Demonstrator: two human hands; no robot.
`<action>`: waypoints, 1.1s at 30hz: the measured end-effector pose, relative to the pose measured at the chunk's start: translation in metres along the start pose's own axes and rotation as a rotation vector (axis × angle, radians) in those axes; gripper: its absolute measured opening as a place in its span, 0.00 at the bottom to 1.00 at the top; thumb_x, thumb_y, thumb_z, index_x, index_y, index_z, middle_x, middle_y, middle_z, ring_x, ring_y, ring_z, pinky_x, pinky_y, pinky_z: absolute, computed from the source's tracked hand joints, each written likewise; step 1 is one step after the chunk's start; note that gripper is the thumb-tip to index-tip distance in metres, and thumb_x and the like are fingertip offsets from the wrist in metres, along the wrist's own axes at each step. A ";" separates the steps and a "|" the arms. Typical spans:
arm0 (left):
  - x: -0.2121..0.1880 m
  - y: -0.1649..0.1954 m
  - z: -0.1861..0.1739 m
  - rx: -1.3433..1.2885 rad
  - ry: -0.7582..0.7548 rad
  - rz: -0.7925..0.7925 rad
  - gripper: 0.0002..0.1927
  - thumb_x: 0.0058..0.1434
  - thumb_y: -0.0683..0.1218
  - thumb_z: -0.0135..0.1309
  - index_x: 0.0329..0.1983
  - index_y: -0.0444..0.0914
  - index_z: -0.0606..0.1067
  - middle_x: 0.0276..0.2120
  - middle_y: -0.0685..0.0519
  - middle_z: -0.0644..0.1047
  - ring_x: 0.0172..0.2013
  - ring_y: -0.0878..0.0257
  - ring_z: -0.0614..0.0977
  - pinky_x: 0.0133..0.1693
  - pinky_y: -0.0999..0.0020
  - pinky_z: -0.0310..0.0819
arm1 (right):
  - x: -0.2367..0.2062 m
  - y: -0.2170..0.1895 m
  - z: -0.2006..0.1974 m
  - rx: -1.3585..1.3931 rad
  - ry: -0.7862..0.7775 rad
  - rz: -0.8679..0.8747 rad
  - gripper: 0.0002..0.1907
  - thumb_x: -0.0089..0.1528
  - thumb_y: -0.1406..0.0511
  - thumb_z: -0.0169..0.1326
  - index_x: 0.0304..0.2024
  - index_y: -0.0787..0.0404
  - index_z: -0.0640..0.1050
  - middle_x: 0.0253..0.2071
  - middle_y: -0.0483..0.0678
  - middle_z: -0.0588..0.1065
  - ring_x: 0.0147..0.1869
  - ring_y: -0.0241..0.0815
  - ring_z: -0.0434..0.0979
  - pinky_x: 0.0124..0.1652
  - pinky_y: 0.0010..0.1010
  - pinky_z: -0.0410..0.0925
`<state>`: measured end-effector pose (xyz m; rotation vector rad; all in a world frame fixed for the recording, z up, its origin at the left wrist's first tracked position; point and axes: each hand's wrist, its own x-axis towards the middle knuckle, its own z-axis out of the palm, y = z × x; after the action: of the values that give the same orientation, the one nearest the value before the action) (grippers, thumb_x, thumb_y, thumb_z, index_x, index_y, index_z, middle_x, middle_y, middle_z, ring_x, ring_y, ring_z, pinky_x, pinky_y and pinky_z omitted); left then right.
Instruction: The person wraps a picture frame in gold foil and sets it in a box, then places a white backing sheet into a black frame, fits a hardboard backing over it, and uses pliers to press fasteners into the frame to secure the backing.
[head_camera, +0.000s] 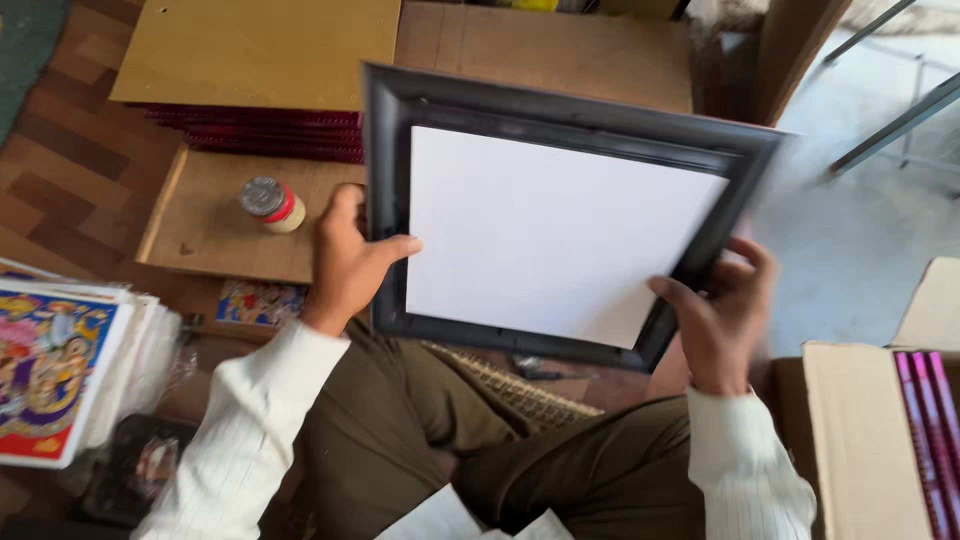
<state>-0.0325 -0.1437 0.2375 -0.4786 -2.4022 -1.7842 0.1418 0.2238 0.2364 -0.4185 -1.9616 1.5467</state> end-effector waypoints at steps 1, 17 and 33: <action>0.013 -0.013 0.010 0.009 -0.025 -0.069 0.32 0.44 0.40 0.71 0.51 0.29 0.70 0.40 0.45 0.82 0.39 0.60 0.84 0.42 0.67 0.80 | 0.018 0.006 0.004 -0.079 -0.015 0.054 0.42 0.52 0.74 0.70 0.65 0.68 0.64 0.44 0.55 0.78 0.44 0.42 0.81 0.42 0.30 0.76; 0.083 -0.181 0.100 0.303 -0.147 -0.393 0.42 0.42 0.47 0.73 0.59 0.28 0.70 0.55 0.36 0.76 0.56 0.44 0.78 0.58 0.57 0.72 | 0.116 0.125 0.069 -0.569 -0.110 0.474 0.40 0.45 0.72 0.74 0.59 0.69 0.73 0.44 0.55 0.77 0.39 0.46 0.82 0.36 0.34 0.78; 0.079 -0.172 0.098 0.265 -0.127 -0.374 0.48 0.44 0.47 0.73 0.66 0.28 0.65 0.60 0.37 0.69 0.61 0.45 0.71 0.60 0.57 0.68 | 0.113 0.134 0.063 -0.484 -0.134 0.441 0.43 0.47 0.71 0.72 0.63 0.71 0.69 0.44 0.57 0.79 0.42 0.45 0.83 0.40 0.33 0.79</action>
<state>-0.1511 -0.0806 0.0726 -0.1200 -2.9197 -1.5537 -0.0005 0.2781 0.1287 -1.0272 -2.4718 1.3532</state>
